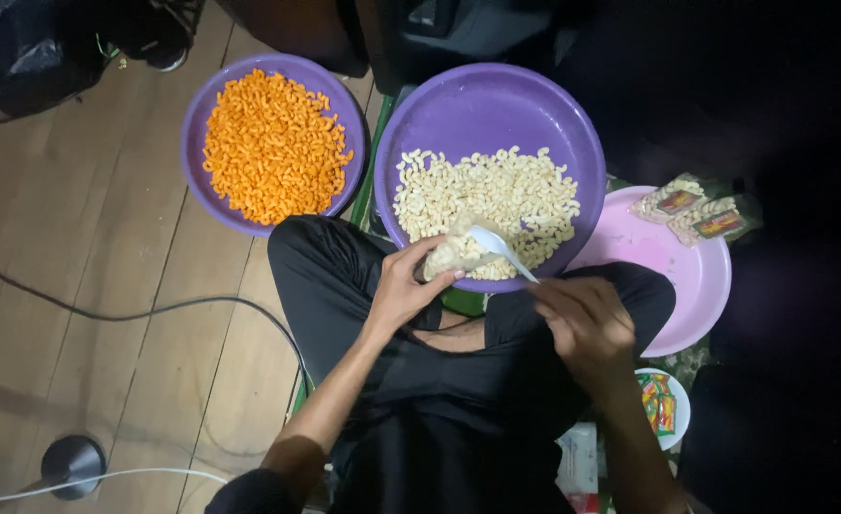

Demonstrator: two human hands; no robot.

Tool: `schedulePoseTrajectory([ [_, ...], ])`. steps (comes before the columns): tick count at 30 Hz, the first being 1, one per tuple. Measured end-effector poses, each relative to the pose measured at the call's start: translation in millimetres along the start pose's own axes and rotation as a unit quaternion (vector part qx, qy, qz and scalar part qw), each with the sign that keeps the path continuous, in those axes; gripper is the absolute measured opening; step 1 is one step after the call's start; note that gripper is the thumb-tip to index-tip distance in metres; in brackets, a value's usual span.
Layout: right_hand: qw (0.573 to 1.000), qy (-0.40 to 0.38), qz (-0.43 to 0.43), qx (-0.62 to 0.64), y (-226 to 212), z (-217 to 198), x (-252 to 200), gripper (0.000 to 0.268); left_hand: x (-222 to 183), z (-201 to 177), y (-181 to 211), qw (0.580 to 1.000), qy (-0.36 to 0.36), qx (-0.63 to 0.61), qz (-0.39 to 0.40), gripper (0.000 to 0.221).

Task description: Packaging puffed snacks into small plastic bags using a cup and spoon

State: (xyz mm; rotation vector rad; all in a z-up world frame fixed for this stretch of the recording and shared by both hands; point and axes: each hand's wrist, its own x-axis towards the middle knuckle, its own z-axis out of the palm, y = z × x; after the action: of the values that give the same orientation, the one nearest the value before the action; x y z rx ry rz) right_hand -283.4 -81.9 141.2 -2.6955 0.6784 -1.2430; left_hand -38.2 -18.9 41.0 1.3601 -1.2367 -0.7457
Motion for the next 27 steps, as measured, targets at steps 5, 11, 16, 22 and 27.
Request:
schedulePoseTrajectory([
  [5,0.999,0.009,-0.033,-0.024,8,7,-16,0.022,2,-1,-4,1.000,-0.001,0.006,-0.004,0.049],
  [11,0.944,0.049,0.281,-0.164,28,10,-35,0.016,6,-7,-1,0.995,0.096,0.002,-0.029,0.051],
  [16,0.927,0.093,0.363,0.018,78,35,-70,0.018,2,-18,-41,0.976,0.208,0.011,-0.061,0.045],
  [22,0.909,0.071,0.411,-0.003,101,63,-81,0.018,-2,-32,-71,0.953,0.293,0.010,-0.080,0.046],
  [27,0.900,0.031,0.434,0.002,102,73,-93,0.017,-10,-36,-78,0.950,0.301,0.019,-0.083,0.044],
])
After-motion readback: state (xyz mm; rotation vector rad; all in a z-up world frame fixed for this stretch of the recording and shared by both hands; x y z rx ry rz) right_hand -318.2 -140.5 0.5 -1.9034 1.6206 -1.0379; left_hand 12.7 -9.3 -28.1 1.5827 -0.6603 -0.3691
